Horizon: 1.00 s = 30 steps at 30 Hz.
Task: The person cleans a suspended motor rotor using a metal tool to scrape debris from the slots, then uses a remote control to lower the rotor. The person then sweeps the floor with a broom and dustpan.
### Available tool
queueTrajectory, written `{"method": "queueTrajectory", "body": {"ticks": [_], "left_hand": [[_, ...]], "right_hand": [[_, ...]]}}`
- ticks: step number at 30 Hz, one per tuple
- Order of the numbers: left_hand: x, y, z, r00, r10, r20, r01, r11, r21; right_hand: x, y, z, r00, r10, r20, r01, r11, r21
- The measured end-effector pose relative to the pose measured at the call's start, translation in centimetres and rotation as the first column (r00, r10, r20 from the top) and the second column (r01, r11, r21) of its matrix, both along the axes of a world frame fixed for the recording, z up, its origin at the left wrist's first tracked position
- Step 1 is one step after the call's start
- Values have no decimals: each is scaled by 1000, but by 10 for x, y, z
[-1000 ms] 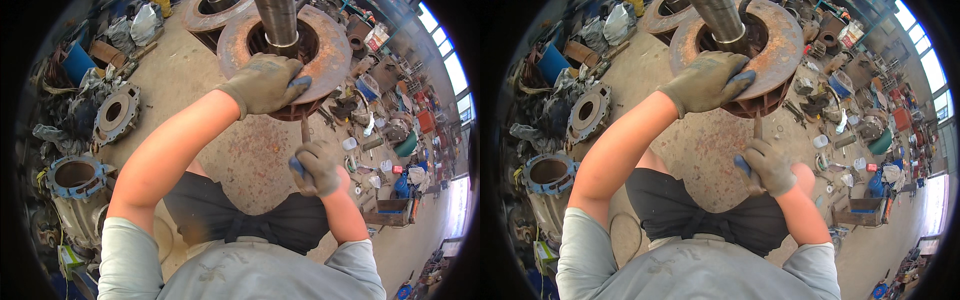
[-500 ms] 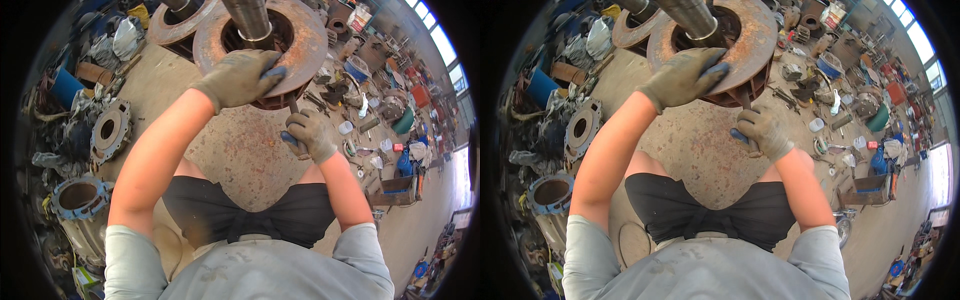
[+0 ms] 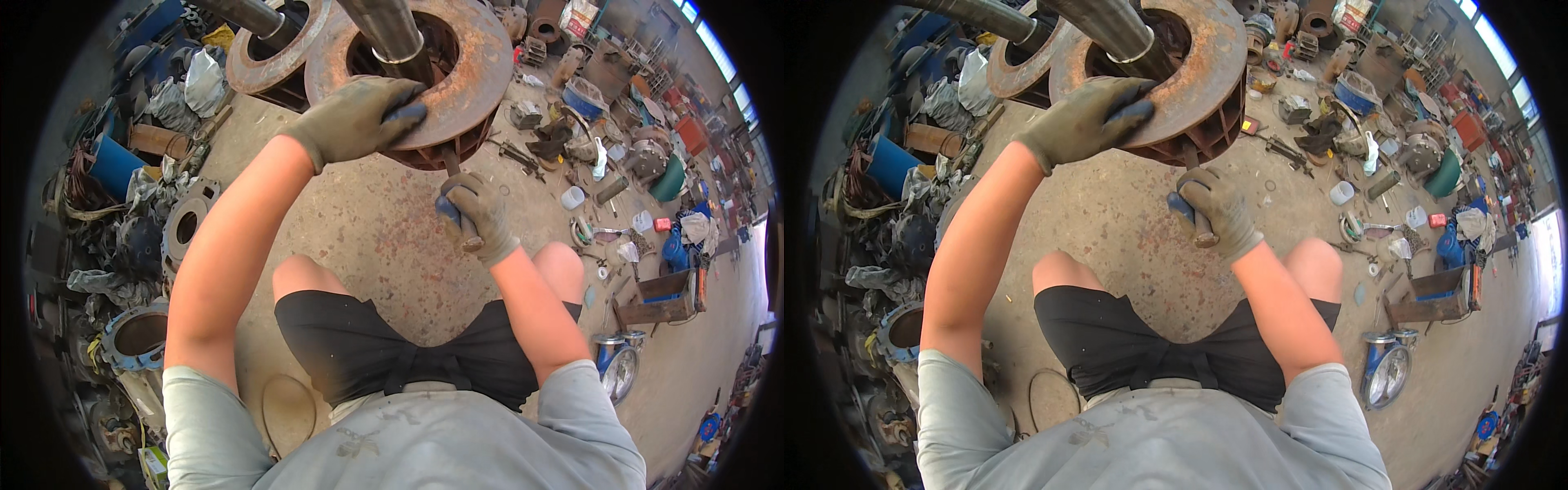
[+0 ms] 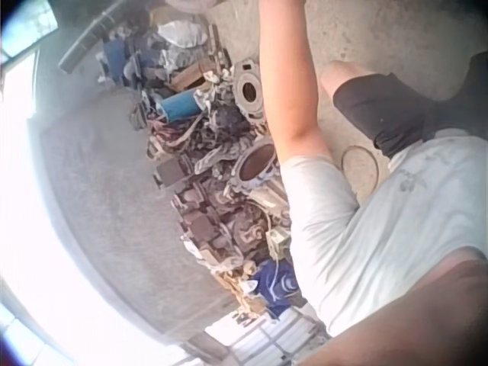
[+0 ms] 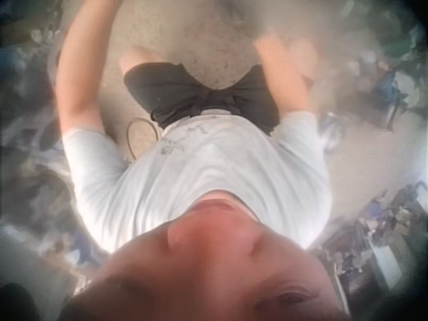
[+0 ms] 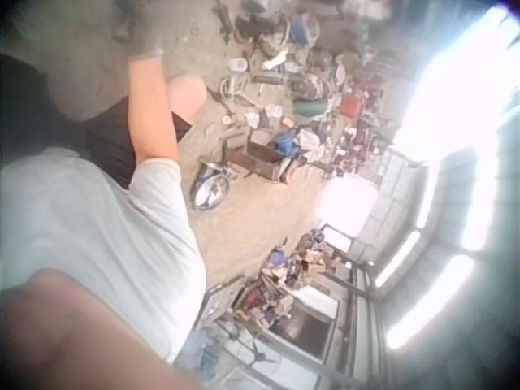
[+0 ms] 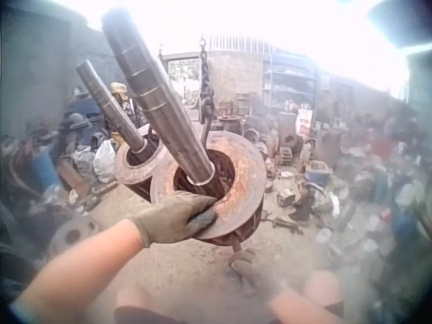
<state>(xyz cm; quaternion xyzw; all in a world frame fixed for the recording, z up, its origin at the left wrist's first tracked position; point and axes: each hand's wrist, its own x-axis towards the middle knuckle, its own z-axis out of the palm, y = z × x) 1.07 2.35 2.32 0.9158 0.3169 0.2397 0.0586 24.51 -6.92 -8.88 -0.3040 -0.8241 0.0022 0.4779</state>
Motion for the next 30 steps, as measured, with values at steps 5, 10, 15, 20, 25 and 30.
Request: {"method": "queueTrajectory", "body": {"ticks": [5,10,15,20,25,30], "left_hand": [[-40,4,1,978,31,-207,27,962,272],[-28,20,-16,976,28,-217,44,946,322],[-13,27,-26,982,101,-157,-46,947,318],[-4,28,-27,981,114,-156,-58,944,325],[6,27,-30,987,128,-93,-95,950,299],[16,27,-35,980,168,-104,-120,923,365]], "right_hand": [[14,-26,-30,967,-42,-251,54,998,40],[32,10,-37,964,-121,-237,135,990,41],[62,52,-62,841,36,-540,-189,954,-231],[81,58,-73,751,-291,-593,-18,888,-459],[75,51,-86,305,-332,-893,-321,847,-424],[33,46,-140,-575,-474,-666,-422,870,-255]]}}
